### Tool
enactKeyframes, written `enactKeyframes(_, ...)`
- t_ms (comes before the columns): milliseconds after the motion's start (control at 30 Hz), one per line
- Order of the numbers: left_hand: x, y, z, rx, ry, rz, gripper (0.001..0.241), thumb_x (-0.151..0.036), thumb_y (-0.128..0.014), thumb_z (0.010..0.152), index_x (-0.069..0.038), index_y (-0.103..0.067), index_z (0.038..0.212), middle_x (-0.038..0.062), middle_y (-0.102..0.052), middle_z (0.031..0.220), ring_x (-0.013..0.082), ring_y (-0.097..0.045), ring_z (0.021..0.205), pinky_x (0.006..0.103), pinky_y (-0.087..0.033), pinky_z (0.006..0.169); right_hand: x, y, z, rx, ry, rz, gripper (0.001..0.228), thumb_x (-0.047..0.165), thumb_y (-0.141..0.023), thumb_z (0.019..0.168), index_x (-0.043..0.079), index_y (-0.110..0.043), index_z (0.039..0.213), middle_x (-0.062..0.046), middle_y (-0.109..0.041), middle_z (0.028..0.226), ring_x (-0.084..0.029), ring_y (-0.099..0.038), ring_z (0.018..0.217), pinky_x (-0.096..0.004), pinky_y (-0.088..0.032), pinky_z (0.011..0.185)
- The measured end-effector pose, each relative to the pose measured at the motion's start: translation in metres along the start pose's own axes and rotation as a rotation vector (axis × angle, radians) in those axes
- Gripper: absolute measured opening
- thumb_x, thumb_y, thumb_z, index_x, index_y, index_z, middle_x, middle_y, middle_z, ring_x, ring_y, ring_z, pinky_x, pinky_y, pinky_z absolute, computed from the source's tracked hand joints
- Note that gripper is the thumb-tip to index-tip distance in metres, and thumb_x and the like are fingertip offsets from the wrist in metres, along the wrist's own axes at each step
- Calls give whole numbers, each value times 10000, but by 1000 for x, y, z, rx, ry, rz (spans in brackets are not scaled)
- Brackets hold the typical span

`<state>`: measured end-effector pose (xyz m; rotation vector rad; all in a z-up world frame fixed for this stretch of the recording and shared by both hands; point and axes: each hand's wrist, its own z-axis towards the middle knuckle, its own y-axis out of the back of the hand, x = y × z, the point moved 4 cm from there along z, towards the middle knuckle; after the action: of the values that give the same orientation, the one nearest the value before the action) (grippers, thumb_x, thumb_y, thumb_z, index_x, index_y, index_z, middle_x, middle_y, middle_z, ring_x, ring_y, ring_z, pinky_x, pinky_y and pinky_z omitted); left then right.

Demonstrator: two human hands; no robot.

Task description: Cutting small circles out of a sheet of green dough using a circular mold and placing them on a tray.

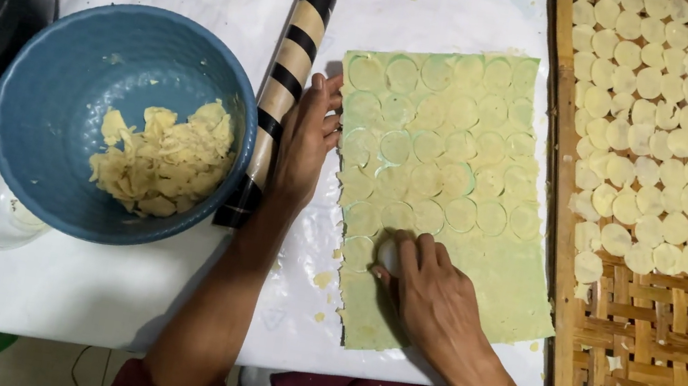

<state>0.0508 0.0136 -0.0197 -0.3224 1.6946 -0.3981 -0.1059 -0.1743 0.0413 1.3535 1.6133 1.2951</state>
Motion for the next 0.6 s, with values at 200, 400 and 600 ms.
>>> enactKeyframes(200, 4, 2, 2, -18, -21, -16, 739, -562, -413, 1081, 38, -412, 1512, 310, -530, 1340, 510, -550, 1317, 587, -439, 1108, 19, -9, 2, -318, -93, -280, 507, 558, -346, 1075, 89, -517, 1157, -26, -522, 784, -241, -700, 610, -383, -567, 467)
enactKeyframes(400, 5, -3, 4, -7, -35, -15, 727, -563, -408, 1084, 28, -428, 1506, 290, -548, 1329, 481, -576, 1297, 577, -456, 1095, 13, 21, 7, -41, 162, -114, 384, 426, -399, 1060, 110, -479, 1264, -134, -563, 1012, -352, -708, 819, -494, -600, 540)
enactKeyframes(600, 4, 0, 4, -21, -9, 2, 714, -537, -398, 1087, 35, -418, 1514, 283, -543, 1345, 470, -578, 1302, 553, -462, 1094, 15, -4, 7, -100, -14, -162, 451, 480, -345, 1088, 92, -442, 1297, -124, -552, 986, -337, -719, 825, -484, -599, 567)
